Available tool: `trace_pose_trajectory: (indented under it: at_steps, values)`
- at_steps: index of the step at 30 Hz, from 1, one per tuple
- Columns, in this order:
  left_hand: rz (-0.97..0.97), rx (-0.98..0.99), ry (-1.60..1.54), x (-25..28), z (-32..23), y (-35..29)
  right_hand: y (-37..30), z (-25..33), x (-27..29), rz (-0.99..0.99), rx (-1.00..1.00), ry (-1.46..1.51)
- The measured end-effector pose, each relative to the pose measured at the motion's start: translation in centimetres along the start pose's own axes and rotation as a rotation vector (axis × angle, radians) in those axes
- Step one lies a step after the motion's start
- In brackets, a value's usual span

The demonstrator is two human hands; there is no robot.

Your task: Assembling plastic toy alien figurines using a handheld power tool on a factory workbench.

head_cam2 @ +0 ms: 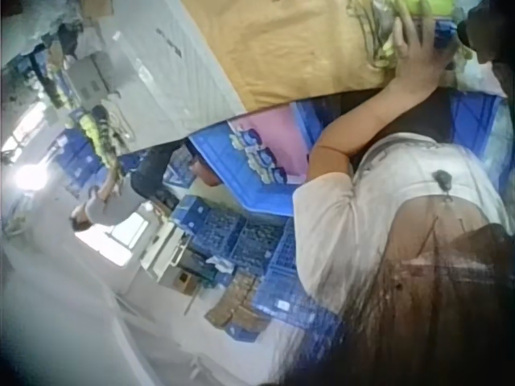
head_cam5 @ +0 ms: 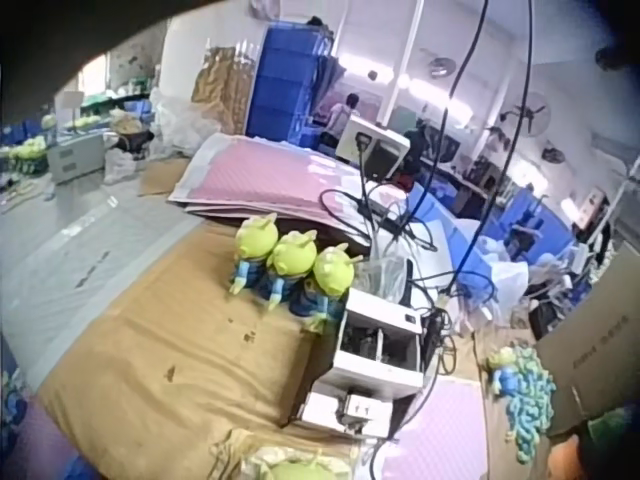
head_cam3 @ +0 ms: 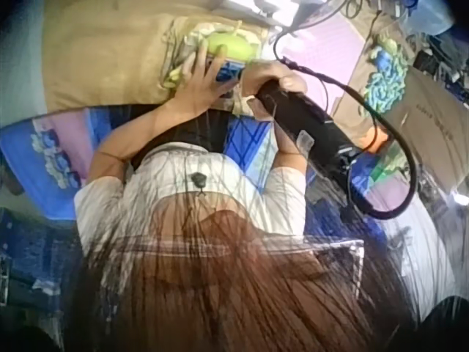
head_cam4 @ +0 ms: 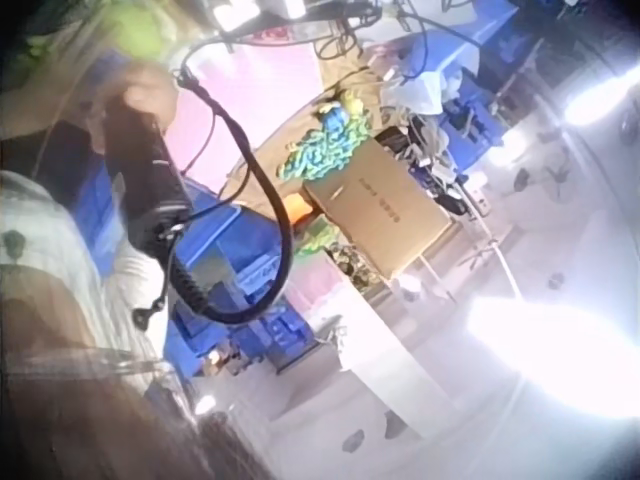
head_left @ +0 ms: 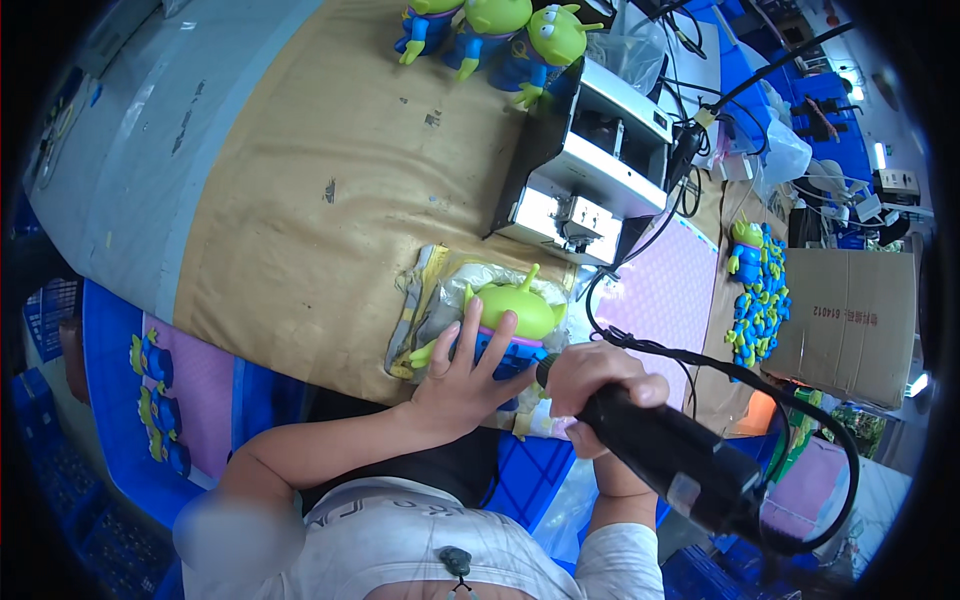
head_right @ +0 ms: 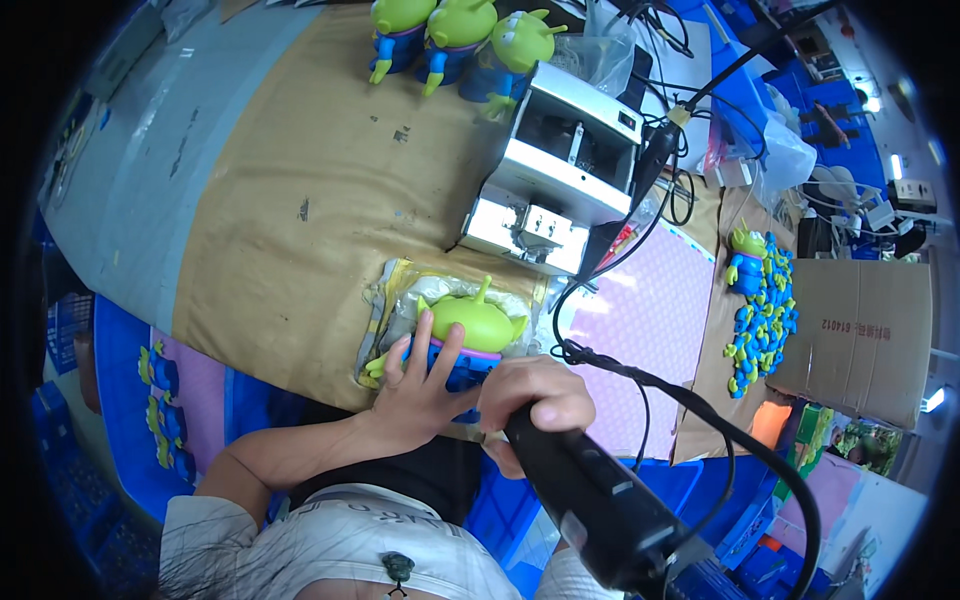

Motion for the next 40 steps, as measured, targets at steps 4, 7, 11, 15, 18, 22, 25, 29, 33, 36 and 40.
trace_pose_trajectory:
  at_steps: [4,7,11,15,18,22,25,29,33,36,40]
  values:
    - [-0.015,0.001,-0.023,-0.1,0.0,-0.1,-0.3,0.0,-0.5,-0.129,-0.054,0.027]
    - [0.044,-0.036,-0.033,0.4,0.1,-0.1,-0.1,0.8,0.3,-0.096,-0.139,0.029]
    - [0.218,0.0,-0.36,3.6,1.4,0.2,2.8,2.6,3.0,-0.401,-0.166,0.1]
    - [-0.035,0.121,-0.532,3.3,3.6,-1.8,8.0,1.0,6.3,-0.672,-0.123,-0.146]
    - [-0.178,0.281,-0.707,1.8,5.3,-3.7,9.7,-1.6,7.6,-0.675,-0.15,-0.193]
    - [-0.291,0.421,-0.811,-0.8,6.1,-4.7,10.3,-3.0,8.0,-0.689,-0.312,-0.3]
    - [-0.265,0.342,-0.714,-1.4,6.4,-5.1,9.9,-2.8,7.2,-0.669,-0.414,-0.246]
    - [-0.271,0.315,-0.699,-1.7,6.5,-5.2,8.4,0.3,3.8,-0.636,-0.348,-0.038]
    - [-0.265,0.31,-0.677,-1.4,6.6,-5.3,6.7,2.5,-0.9,-0.519,-0.306,0.105]
    - [-0.275,0.292,-0.677,-1.3,6.5,-5.1,5.5,3.0,-3.1,-0.401,-0.326,0.091]
    - [-0.29,0.287,-0.673,-1.4,6.5,-5.2,4.4,2.8,-3.9,-0.323,-0.343,0.03]
Point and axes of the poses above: each hand's wrist, its own y-axis towards the middle knuckle, its own x-axis out of the back of the hand, z = x × y, the point moved 2 cm from there along y, towards the middle knuckle, and after that the axes turned 8 degrees about -x, right-handed, at the moved point
